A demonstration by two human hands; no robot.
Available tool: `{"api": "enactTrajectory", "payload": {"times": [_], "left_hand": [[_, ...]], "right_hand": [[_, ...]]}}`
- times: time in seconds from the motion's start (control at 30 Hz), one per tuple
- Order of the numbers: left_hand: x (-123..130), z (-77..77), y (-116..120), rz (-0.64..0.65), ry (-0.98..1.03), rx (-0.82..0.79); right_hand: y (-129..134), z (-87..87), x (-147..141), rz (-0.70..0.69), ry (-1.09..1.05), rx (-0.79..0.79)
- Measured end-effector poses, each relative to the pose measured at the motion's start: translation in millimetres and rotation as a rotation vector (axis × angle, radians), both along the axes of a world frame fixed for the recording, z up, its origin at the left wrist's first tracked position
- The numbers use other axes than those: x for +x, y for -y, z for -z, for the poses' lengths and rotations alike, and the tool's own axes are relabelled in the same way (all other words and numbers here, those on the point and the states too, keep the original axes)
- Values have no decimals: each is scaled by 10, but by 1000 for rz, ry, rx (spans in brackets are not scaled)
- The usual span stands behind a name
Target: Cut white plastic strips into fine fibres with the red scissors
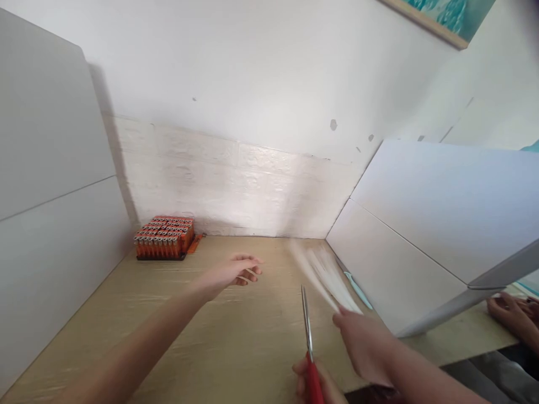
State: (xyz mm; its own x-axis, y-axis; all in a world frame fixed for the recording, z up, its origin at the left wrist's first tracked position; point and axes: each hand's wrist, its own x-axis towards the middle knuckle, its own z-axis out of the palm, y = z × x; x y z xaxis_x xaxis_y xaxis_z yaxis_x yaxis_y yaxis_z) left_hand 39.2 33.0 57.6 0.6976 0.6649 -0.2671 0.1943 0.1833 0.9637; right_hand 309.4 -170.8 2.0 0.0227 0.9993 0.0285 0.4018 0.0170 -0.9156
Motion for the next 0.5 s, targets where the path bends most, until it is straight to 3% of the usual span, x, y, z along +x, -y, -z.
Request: {"api": "enactTrajectory", "payload": {"times": [0.07,0.1,0.23,0.33,0.4,0.5], "left_hand": [[-183,-96,27,-31,-4,49],[-261,-136,51,-47,-13,72],[-531,-219,202,-59,-63,154],[-813,-141,360,-61,-123,247],[-1077,-16,500,-134,-127,295],[-1451,183,781,-264,-183,286]], "right_hand": [[48,160,1,25,76,38],[46,150,52,14,121,65],[-39,-266,414,-99,287,197],[-11,-461,601,-148,361,239],[86,-356,654,-191,384,236],[276,54,704,-247,348,213]]}}
